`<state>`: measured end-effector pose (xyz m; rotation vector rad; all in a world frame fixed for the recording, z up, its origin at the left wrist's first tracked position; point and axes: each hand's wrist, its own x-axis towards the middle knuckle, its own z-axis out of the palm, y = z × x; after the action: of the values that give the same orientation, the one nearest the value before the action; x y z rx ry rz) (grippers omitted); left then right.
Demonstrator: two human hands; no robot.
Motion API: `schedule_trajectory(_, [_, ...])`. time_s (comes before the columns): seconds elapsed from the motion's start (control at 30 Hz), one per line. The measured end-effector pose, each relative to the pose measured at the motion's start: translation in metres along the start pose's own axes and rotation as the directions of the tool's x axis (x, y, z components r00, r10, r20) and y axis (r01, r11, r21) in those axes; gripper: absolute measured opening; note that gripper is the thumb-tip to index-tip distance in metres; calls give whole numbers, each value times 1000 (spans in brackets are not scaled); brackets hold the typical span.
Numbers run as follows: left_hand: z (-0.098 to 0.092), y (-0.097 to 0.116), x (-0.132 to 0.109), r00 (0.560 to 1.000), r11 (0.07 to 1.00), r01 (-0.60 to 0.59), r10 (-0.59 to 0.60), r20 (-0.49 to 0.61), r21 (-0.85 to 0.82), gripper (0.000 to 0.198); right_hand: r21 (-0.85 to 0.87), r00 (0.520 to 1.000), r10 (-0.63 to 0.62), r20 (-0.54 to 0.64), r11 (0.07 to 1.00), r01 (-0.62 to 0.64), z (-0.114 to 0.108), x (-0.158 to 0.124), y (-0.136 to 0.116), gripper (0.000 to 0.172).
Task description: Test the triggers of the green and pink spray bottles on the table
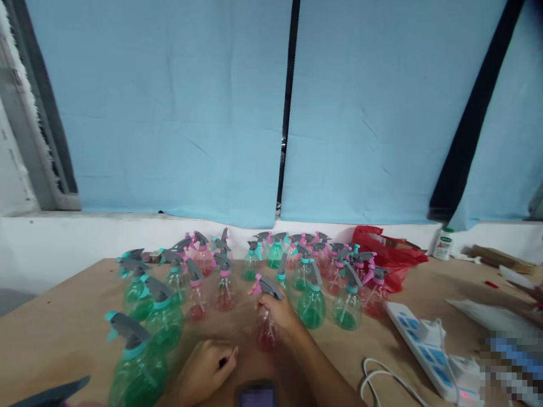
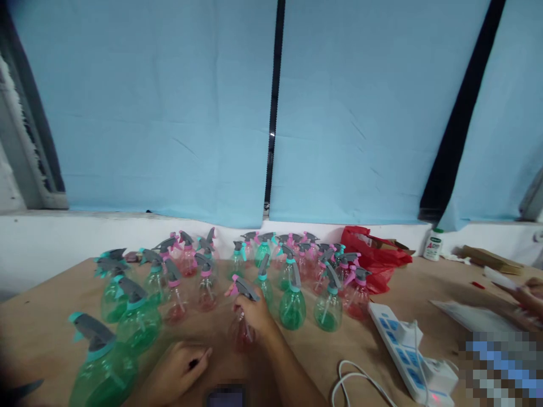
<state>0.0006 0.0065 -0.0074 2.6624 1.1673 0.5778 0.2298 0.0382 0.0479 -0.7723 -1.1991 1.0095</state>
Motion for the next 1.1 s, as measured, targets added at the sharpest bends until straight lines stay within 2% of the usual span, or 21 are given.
schedule_trajectory(0.13, [-3,-1,-1,990,991,131,-129,-64,26,37,3,1000,0,8,1000,0,-1,0,2,36])
schedule_trajectory(0.23, [-5,-1,0,979,982,186,-184,-90,10,35,1,1000,-5,21,1000,5,-1,1,2,34])
schedule_trajectory(0.5, [-3,-5,4,975,979,205,-205,-83,0,33,19,1000,-8,2,1000,8,-1,-1,1,34])
schedule_trajectory(0.73, [-3,-3,4,975,976,217,-216,-50,10,32,93,996,70,-64,994,-63,2,-1,11,13])
schedule_trajectory(0.8, [-4,-3,4,975,975,221,-220,-44,11,33,97,995,74,-74,993,-66,2,-2,11,14])
schedule_trajectory(0.97, [-4,-2,3,974,975,221,-220,-50,14,33,16,1000,1,-26,1000,-1,-1,-1,5,31])
schedule_trajectory(1.1, [-5,-1,4,975,976,217,-216,-51,8,33,43,998,19,-68,999,-16,1,1,11,21])
